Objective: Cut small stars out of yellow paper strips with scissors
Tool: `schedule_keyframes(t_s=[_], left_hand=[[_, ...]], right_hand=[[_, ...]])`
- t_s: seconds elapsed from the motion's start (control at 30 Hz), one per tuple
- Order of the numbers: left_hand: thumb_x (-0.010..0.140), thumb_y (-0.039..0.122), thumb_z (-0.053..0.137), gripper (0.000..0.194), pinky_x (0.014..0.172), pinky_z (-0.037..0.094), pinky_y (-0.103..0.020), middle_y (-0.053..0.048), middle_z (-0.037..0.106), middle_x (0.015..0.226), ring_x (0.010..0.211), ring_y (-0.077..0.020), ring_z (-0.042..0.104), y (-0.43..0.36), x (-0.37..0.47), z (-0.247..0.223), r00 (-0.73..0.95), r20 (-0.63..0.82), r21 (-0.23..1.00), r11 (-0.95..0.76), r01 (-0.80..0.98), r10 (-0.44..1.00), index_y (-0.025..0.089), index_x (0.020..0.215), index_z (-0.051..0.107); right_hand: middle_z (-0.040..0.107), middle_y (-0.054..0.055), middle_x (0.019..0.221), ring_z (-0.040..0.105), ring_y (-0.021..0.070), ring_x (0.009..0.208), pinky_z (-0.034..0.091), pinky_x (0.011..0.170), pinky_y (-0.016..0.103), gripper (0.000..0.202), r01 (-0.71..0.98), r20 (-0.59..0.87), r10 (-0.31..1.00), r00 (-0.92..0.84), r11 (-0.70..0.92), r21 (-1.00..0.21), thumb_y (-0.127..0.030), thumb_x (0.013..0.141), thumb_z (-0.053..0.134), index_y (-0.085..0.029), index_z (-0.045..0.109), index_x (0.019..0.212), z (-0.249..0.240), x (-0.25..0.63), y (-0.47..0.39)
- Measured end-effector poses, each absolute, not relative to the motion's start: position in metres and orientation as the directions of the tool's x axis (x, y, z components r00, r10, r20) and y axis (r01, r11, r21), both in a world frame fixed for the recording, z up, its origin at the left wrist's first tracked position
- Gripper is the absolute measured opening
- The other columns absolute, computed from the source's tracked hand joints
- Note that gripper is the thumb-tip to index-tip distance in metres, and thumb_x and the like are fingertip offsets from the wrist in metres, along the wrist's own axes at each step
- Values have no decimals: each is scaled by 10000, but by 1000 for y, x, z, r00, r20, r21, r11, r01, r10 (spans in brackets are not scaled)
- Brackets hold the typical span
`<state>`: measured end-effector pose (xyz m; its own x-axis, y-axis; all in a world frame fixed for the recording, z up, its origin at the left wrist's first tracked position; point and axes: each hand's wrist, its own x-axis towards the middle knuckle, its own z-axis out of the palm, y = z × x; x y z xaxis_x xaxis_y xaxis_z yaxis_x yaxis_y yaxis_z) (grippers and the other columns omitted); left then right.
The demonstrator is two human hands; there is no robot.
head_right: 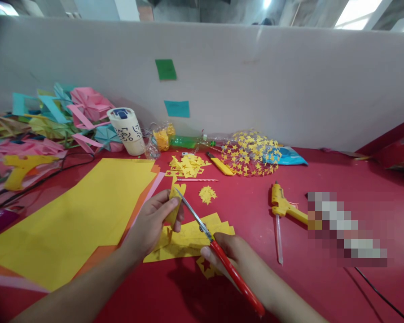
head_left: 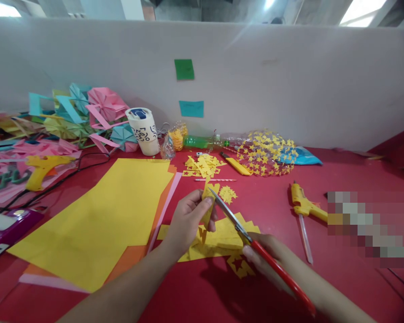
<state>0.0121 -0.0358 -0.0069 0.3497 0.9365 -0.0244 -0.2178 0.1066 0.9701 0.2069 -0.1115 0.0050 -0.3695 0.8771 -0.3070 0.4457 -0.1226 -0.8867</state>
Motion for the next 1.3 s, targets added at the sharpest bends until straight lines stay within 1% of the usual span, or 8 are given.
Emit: schedule_keyframes(t_s=[0.2, 0.4, 0.57, 0.7, 0.83, 1.1, 1.2, 1.3], left_hand=[[868, 327, 529, 195, 466, 440, -201, 13, 600, 629, 447, -76, 550, -36, 12, -6, 355, -23, 968, 110, -227, 934, 156, 775, 535], [873, 324, 526, 197, 465, 438, -198, 17, 598, 622, 446, -76, 551, -35, 11, -6, 367, -28, 968, 117, -222, 930, 159, 767, 528], [865, 327, 528, 200, 464, 440, -201, 16, 598, 622, 442, -76, 546, -35, 11, -6, 363, -31, 969, 118, -218, 931, 160, 756, 525], [863, 328, 529, 203, 464, 438, -201, 13, 603, 621, 441, -75, 543, -35, 11, -6, 365, -33, 969, 119, -215, 930, 162, 748, 519], [870, 320, 526, 201, 461, 439, -198, 16, 597, 618, 440, -73, 543, -34, 11, -7, 366, -21, 968, 110, -224, 931, 160, 748, 519], [880, 322, 522, 203, 468, 439, -196, 20, 595, 626, 447, -69, 547, -35, 11, -8, 367, -14, 970, 103, -222, 930, 159, 759, 518], [883, 322, 520, 203, 470, 439, -201, 20, 597, 626, 446, -73, 548, -35, 11, -8, 372, -16, 969, 105, -222, 928, 160, 759, 518], [885, 318, 514, 193, 480, 445, -213, 19, 606, 632, 449, -82, 556, -35, 10, -5, 377, -14, 972, 101, -211, 926, 163, 771, 526]], right_hand=[[401, -25, 691, 329, 127, 642, 286, 558, 238, 384, 453, -337, 875, -347, -158, -877, -528, 900, 474, -174, 445, 756, 6, 206, -110], [394, -29, 681, 330, 126, 629, 289, 540, 234, 361, 451, -333, 884, -328, -164, -877, -505, 890, 499, -173, 464, 754, 5, 206, -111], [489, -16, 645, 420, 143, 610, 344, 536, 236, 312, 455, -323, 894, -311, -158, -876, -441, 865, 566, -175, 516, 710, 5, 208, -111], [564, 8, 654, 497, 171, 642, 404, 567, 249, 317, 473, -297, 911, -287, -134, -871, -441, 851, 584, -161, 575, 703, 6, 209, -111], [588, 19, 638, 546, 200, 682, 438, 583, 257, 328, 463, -282, 921, -269, -133, -876, -456, 829, 611, -159, 607, 689, 6, 208, -111], [586, 14, 659, 518, 177, 638, 427, 583, 259, 339, 484, -305, 914, -268, -146, -863, -461, 831, 609, -164, 580, 670, 8, 208, -110], [603, 21, 697, 519, 176, 649, 425, 590, 258, 335, 477, -290, 920, -265, -136, -868, -450, 831, 609, -161, 580, 662, 8, 207, -111], [600, 19, 692, 514, 174, 645, 417, 583, 252, 329, 473, -275, 925, -261, -126, -872, -441, 829, 611, -162, 583, 659, 7, 208, -110]])
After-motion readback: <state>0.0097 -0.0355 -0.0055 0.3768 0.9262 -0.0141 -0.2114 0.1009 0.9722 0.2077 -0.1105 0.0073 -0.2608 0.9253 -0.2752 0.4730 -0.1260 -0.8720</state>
